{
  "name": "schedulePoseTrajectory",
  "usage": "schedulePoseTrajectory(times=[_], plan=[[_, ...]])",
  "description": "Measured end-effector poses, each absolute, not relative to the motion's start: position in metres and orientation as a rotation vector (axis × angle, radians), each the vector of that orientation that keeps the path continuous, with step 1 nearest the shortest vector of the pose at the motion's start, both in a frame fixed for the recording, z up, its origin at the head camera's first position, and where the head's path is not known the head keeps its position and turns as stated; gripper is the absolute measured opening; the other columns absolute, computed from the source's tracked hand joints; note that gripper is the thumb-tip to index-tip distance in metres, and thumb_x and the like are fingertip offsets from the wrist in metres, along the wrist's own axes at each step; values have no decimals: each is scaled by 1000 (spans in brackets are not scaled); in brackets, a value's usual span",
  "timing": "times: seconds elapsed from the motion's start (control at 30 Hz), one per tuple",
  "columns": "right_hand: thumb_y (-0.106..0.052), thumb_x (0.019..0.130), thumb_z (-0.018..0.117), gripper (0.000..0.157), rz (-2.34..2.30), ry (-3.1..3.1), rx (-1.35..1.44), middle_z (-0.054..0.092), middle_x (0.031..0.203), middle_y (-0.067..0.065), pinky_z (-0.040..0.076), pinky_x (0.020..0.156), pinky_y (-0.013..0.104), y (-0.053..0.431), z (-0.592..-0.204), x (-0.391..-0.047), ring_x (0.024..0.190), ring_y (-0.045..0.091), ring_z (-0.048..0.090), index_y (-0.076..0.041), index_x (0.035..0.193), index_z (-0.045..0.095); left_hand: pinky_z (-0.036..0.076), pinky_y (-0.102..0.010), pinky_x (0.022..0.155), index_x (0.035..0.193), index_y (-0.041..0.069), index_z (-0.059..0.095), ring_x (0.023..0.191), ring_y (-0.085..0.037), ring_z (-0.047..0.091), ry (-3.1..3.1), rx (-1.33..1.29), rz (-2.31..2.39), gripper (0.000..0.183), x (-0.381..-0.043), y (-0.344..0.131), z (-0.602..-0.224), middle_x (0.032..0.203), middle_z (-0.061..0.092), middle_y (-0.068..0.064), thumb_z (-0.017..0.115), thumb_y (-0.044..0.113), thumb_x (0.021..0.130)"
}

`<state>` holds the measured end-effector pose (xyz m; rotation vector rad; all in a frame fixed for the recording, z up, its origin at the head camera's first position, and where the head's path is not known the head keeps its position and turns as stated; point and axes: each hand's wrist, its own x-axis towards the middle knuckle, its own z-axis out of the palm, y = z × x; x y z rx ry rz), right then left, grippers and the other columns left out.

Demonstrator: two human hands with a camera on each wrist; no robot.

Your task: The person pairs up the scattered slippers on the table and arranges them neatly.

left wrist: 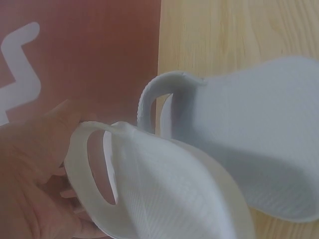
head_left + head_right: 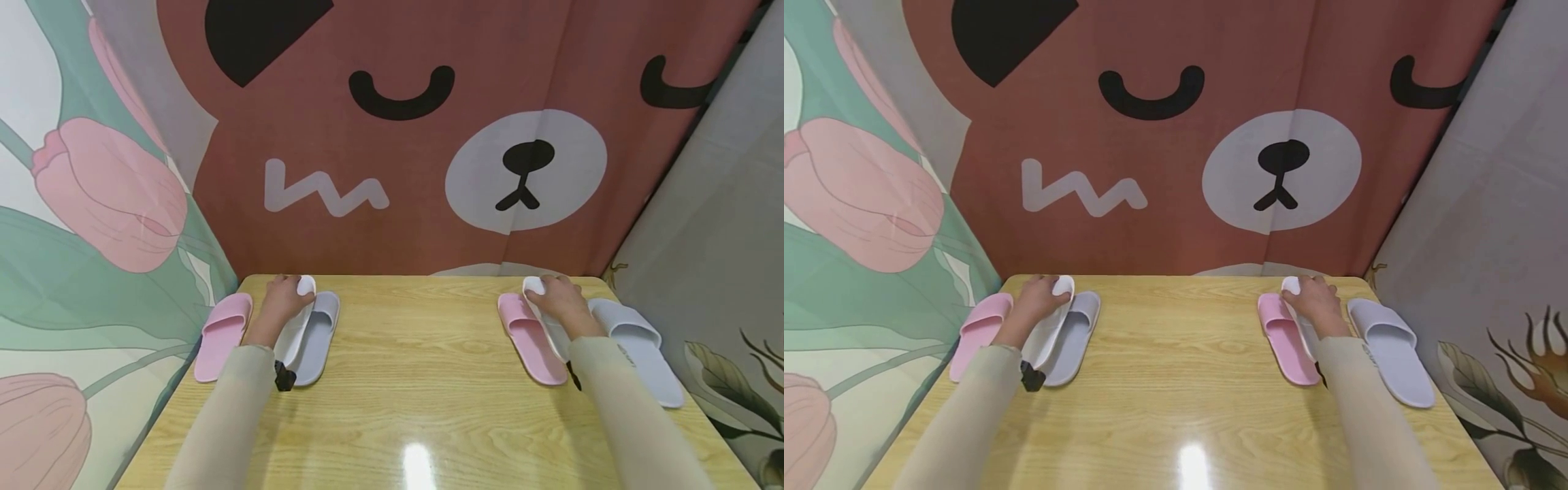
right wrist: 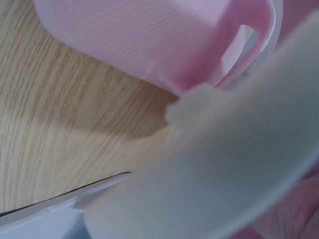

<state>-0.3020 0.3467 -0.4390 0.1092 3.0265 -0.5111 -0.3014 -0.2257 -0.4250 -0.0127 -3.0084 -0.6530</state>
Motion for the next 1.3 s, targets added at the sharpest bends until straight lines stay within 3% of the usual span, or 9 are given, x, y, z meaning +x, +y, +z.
schedulePoseTrajectory(times=[0.53,1.03,1.3], plan=[[-46,100,51,75,-534,3046,107,28,147,42,35,99,74,335,-440,-302,126,68,32,9,149,36,37,-63,108,144,-9,47,131,-56,38,-3018,-13,-629,68,-302,-212,-425,147,40,-35,66,33,94],[-45,98,55,71,-558,3087,89,39,142,40,41,94,70,320,-435,-304,120,64,41,7,145,43,42,-60,104,145,-6,48,131,-52,39,-3023,-4,-655,67,-305,-195,-424,145,44,-32,65,36,95],[-46,98,54,71,-606,3072,107,37,144,38,42,90,71,312,-433,-304,119,61,41,5,146,42,43,-60,103,146,-5,47,131,-51,38,-3039,2,-653,68,-307,-187,-422,145,43,-32,64,36,95]])
